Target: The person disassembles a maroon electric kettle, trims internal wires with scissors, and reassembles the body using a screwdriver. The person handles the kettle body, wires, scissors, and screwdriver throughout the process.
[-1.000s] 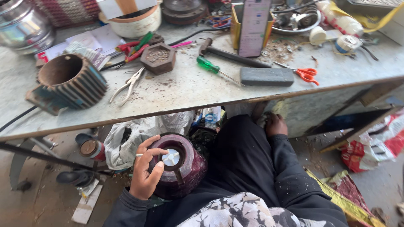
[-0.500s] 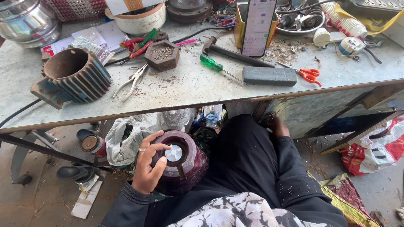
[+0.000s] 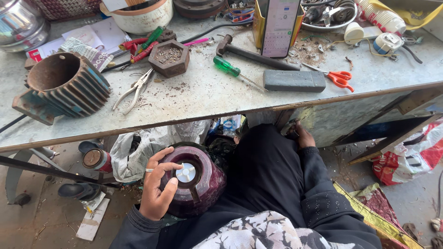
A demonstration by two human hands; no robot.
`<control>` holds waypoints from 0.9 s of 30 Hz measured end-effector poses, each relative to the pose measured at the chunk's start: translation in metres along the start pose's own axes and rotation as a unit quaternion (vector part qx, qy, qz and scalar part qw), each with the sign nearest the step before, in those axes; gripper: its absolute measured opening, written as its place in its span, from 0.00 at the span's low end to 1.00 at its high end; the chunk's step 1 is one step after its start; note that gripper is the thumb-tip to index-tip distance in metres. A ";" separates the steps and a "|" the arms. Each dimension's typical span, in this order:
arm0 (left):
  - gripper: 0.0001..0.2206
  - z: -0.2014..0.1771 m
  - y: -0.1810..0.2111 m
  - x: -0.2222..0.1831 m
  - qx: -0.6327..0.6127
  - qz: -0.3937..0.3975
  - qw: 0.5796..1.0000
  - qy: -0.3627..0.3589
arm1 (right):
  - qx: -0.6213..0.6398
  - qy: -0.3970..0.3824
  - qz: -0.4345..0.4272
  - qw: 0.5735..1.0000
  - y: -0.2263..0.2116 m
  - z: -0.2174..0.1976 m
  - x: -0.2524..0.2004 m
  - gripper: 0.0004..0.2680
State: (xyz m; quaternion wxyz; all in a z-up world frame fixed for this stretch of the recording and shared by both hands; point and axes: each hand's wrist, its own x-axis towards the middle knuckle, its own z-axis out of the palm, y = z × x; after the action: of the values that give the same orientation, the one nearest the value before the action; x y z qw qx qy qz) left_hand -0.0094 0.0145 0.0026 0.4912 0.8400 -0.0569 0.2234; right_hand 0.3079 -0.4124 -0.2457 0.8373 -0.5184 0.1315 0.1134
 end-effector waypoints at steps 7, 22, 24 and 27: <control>0.13 -0.005 0.004 -0.001 -0.003 0.006 1.000 -0.002 | -0.434 0.099 -0.179 0.878 -0.008 0.012 -0.006 0.17; 0.19 -0.021 0.023 0.000 0.053 -0.001 0.998 -0.026 | -0.546 -0.244 -0.257 0.760 -0.058 0.211 -0.199 0.12; 0.22 -0.024 0.027 0.000 0.063 0.000 0.998 -0.028 | -0.479 -0.430 -0.291 0.708 -0.050 0.241 -0.222 0.21; 0.25 -0.033 0.034 0.003 0.076 -0.004 0.996 -0.035 | -0.385 -0.528 -0.258 0.711 -0.043 0.264 -0.240 0.24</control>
State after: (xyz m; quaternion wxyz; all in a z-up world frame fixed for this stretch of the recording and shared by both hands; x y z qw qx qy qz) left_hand -0.0281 0.0252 0.0447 0.4244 0.8824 -0.0537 0.1958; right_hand 0.1233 -0.2074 -0.0156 0.4946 -0.6651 -0.5266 0.1888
